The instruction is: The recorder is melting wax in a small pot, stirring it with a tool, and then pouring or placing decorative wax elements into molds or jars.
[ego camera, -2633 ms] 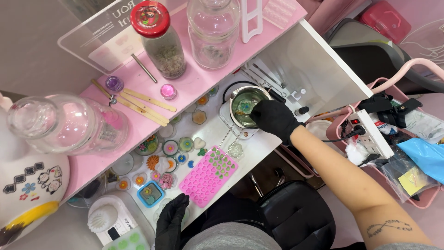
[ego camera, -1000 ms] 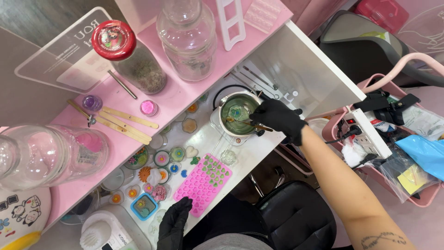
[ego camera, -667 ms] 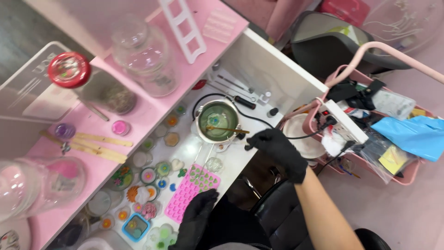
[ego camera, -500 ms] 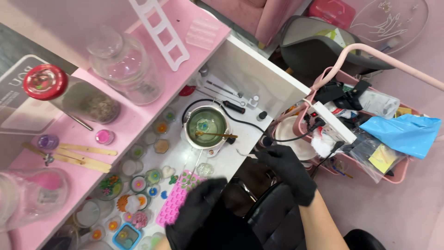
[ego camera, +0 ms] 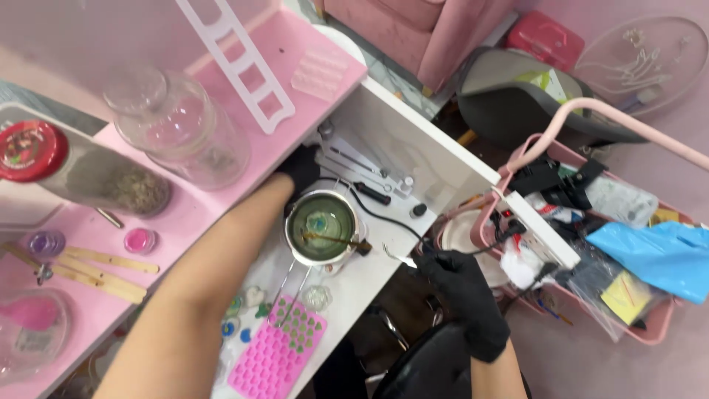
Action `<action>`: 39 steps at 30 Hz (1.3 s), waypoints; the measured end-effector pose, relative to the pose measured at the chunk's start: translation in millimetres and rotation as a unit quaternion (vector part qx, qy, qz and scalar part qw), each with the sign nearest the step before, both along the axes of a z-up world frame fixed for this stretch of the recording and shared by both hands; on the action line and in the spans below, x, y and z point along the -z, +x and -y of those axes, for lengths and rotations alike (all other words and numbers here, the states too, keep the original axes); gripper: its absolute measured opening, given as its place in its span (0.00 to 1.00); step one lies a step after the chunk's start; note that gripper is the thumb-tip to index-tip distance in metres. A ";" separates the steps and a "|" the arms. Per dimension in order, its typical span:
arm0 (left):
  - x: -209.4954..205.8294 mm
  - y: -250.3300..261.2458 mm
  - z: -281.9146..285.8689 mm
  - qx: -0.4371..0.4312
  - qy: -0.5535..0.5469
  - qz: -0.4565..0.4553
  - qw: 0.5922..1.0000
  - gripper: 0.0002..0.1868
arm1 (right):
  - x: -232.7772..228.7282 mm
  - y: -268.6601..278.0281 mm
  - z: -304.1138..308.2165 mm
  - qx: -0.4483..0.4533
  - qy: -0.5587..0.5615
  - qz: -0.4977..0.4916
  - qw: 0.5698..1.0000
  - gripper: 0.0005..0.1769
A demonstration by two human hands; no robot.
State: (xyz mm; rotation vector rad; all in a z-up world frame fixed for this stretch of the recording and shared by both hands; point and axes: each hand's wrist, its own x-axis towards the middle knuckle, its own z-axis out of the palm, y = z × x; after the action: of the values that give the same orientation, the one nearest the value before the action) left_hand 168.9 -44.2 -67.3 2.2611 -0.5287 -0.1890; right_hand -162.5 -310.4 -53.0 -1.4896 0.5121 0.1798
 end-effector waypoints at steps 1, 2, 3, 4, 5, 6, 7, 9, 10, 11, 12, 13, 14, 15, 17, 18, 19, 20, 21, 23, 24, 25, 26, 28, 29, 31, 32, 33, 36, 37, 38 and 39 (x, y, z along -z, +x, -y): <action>3.0 9.8 1.5 -0.005 -0.006 0.002 1.000 0.27 | 2.5 -0.6 0.6 -0.003 -0.001 0.005 1.000 0.13; 5.6 19.1 2.5 -0.010 -0.012 0.004 1.000 0.26 | 4.9 -1.6 0.7 -0.001 -0.001 -0.003 1.000 0.13; 6.1 30.0 2.8 -0.016 -0.018 0.007 1.000 0.26 | 7.0 -0.9 0.2 0.000 -0.001 -0.009 1.000 0.13; 3.2 35.3 2.5 -0.021 -0.024 0.011 0.999 0.26 | 5.0 2.7 -1.0 -0.003 -0.002 -0.003 1.000 0.13; 1.2 37.3 -1.3 -0.027 -0.029 0.013 0.999 0.26 | 3.4 3.1 -4.3 0.000 0.005 -0.011 1.000 0.13; -0.7 38.4 -6.6 -0.032 -0.033 0.014 0.999 0.26 | 2.1 2.7 -7.9 0.003 0.012 -0.018 1.000 0.13; 1.3 38.1 -8.4 -0.037 -0.039 0.013 0.998 0.25 | 4.6 3.3 -9.2 0.000 0.012 -0.017 1.000 0.13; 8.0 31.9 -10.1 -0.045 -0.052 0.007 0.998 0.25 | 9.5 -1.8 -10.6 0.012 0.001 -0.054 0.998 0.13; 11.0 23.3 -9.9 -0.049 -0.058 0.003 0.997 0.25 | 10.3 -3.2 -10.1 0.011 -0.001 -0.055 0.998 0.13; 11.2 15.9 -11.3 -0.052 -0.063 0.000 0.997 0.24 | 10.6 -3.9 -11.5 0.021 0.000 -0.056 0.998 0.13; 10.5 8.1 -12.6 -0.054 -0.068 -0.003 0.996 0.24 | 10.2 -4.9 -12.9 0.031 0.000 -0.057 0.998 0.14; 8.5 -2.4 -12.3 -0.056 -0.074 -0.007 0.996 0.24 | 6.9 -6.0 -13.8 0.032 -0.001 -0.058 0.998 0.14; 6.2 -13.8 -12.0 -0.058 -0.080 -0.011 0.995 0.24 | 3.2 -7.6 -14.8 0.050 0.010 -0.051 0.997 0.13; 2.3 -23.3 -10.2 -0.059 -0.087 -0.013 0.994 0.24 | -1.1 -7.7 -14.7 0.069 0.019 -0.040 0.997 0.13; 6.5 -43.2 -10.7 -0.062 -0.101 -0.017 0.993 0.23 | -21.3 -8.0 -15.2 0.072 0.008 -0.023 0.997 0.14; 8.6 -52.6 -4.1 -0.064 -0.108 -0.019 0.992 0.23 | -31.9 -8.8 -16.6 0.074 -0.003 -0.007 0.997 0.14; -5.8 -72.9 -5.8 -0.065 -0.108 -0.018 0.992 0.23 | -45.4 -9.8 -20.5 0.073 -0.002 -0.006 0.997 0.14; -20.0 -93.5 -7.8 -0.063 -0.200 -0.040 0.977 0.21 | -58.7 -11.0 -24.7 0.068 -0.028 0.013 0.997 0.14; -33.3 -114.8 -8.9 -0.062 -0.291 -0.062 0.953 0.19 | -71.9 -12.3 -27.6 0.063 -0.056 0.032 0.996 0.13; -53.2 -153.0 -17.5 -0.058 -0.318 -0.062 0.944 0.17 | -100.5 -16.6 -37.5 0.052 -0.069 0.056 0.995 0.13; -62.6 -173.4 -22.6 -0.053 -0.343 -0.062 0.936 0.16 | -114.4 -20.1 -43.5 0.044 -0.081 0.079 0.993 0.13; -63.1 -193.3 -30.4 -0.055 -0.343 -0.063 0.935 0.16 | -121.1 -28.1 -50.2 0.042 -0.081 0.077 0.993 0.13; -63.4 -213.4 -38.4 -0.058 -0.365 -0.093 0.925 0.16 | -127.6 -36.2 -57.4 0.039 -0.086 0.092 0.991 0.13; -77.7 -252.0 -54.8 -0.064 -0.385 -0.124 0.912 0.16 | -144.2 -52.3 -76.4 0.035 -0.091 0.105 0.990 0.14; -91.0 -271.4 -64.6 -0.057 -0.422 -0.162 0.890 0.19 | -153.6 -61.0 -89.5 0.042 -0.093 0.099 0.990 0.13; -113.0 -308.9 -88.3 -0.054 -0.457 -0.201 0.865 0.22 | -164.4 -78.4 -118.5 0.047 -0.093 0.091 0.990 0.13; -122.2 -326.8 -101.8 -0.053 -0.468 -0.242 0.849 0.25 | -166.3 -87.1 -133.9 0.046 -0.079 0.089 0.992 0.12; -132.1 -341.6 -113.5 -0.048 -0.478 -0.280 0.831 0.27 | -169.0 -93.9 -148.1 0.046 -0.066 0.090 0.993 0.11; -106.2 -383.8 -149.8 -0.049 -0.488 -0.319 0.811 0.25 | -141.5 -119.0 -172.2 0.005 -0.093 0.107 0.990 0.10; -98.8 -401.4 -159.9 -0.050 -0.489 -0.320 0.810 0.25 | -141.7 -128.7 -182.3 0.005 -0.093 0.105 0.990 0.10; -91.6 -418.5 -169.5 -0.058 -0.496 -0.327 0.802 0.23 | -142.1 -137.9 -192.0 -0.019 -0.111 0.107 0.988 0.09; -85.2 -431.1 -179.3 -0.062 -0.503 -0.333 0.796 0.21 | -142.5 -144.1 -201.8 -0.041 -0.128 0.113 0.985 0.09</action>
State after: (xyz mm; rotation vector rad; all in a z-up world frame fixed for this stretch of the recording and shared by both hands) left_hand -262.2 135.1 18.0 1.0563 -0.0354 -0.4799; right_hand -306.6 -108.6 89.4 -1.7579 0.2983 0.0075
